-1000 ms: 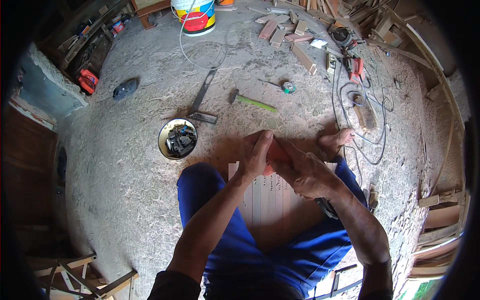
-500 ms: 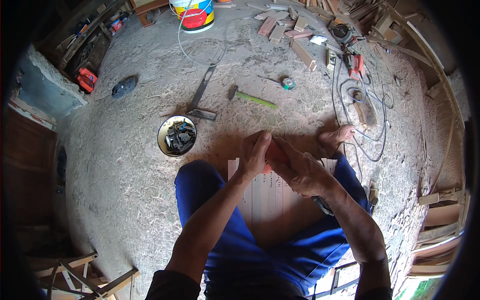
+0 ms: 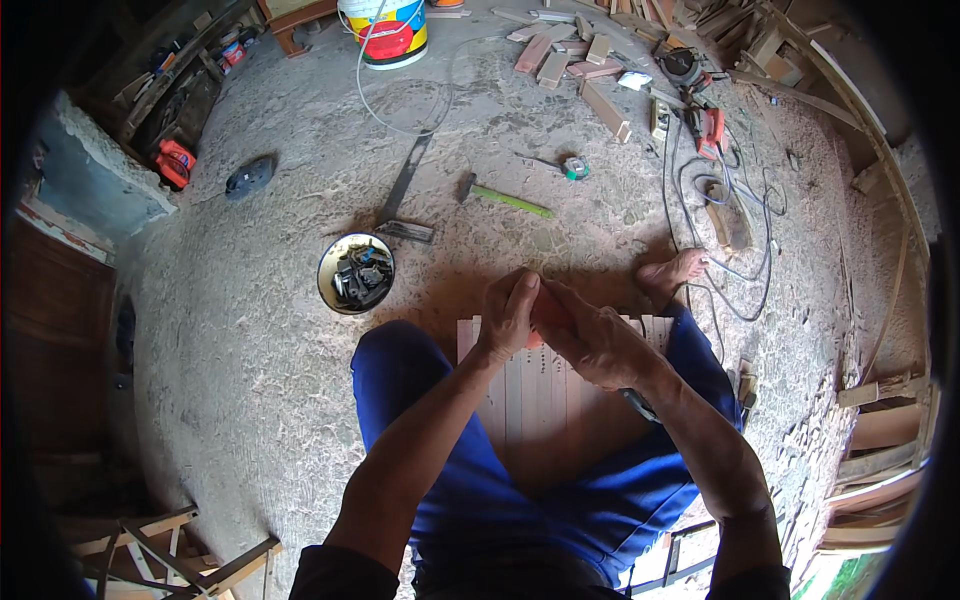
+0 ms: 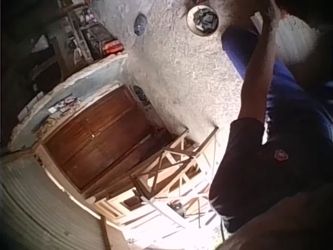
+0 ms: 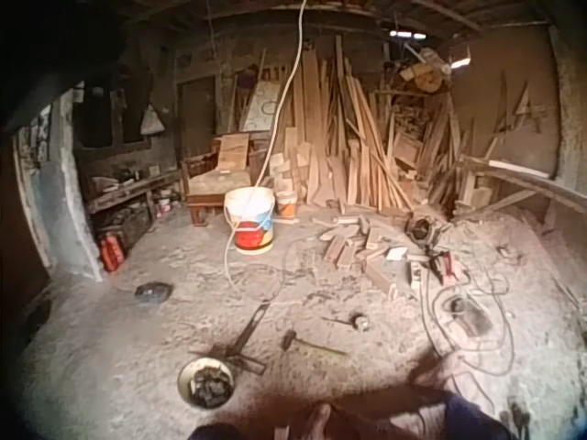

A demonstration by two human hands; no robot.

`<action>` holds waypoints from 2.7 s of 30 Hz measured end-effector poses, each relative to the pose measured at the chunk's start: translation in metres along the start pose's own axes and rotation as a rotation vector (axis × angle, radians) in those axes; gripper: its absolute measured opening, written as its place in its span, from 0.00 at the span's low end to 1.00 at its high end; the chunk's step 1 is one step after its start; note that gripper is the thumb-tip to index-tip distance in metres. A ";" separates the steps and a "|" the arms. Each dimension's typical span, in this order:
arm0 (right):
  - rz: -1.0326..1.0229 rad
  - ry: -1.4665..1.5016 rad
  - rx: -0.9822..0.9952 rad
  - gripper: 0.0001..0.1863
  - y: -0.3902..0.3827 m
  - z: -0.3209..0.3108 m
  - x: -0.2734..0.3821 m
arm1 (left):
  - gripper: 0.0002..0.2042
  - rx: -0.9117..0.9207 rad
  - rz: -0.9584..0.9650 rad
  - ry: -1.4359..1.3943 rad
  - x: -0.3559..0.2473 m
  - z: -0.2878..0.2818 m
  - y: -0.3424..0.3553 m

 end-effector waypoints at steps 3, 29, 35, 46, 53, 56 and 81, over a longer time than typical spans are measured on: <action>0.020 -0.010 0.011 0.36 -0.001 -0.002 0.002 | 0.21 -0.016 -0.025 -0.053 0.006 0.000 -0.001; 0.162 -0.100 0.095 0.35 -0.013 -0.031 0.053 | 0.21 -0.025 -0.035 -0.292 -0.052 0.006 0.008; 0.091 -0.095 0.053 0.36 -0.009 -0.031 0.055 | 0.20 0.002 -0.060 -0.312 -0.042 0.006 0.012; 0.181 -0.050 0.082 0.35 -0.010 -0.027 0.050 | 0.20 0.001 -0.039 -0.301 -0.041 0.005 0.012; 0.145 -0.066 0.039 0.34 -0.010 -0.026 0.045 | 0.20 0.015 -0.051 -0.291 -0.043 0.005 0.012; 0.077 -0.064 -0.001 0.34 -0.011 -0.027 0.040 | 0.20 0.018 -0.087 -0.281 -0.041 0.008 0.011; 0.237 -0.062 0.127 0.34 -0.010 -0.024 0.055 | 0.21 0.002 -0.041 -0.266 -0.045 0.002 0.006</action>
Point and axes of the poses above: each hand's wrist, its own y-axis towards the middle knuckle, its own z-axis out of the palm, x = y × z, the point moved 9 cm from there along y, towards the middle knuckle, and after that the axes turned 8 degrees about -z, right-handed, at the moved point
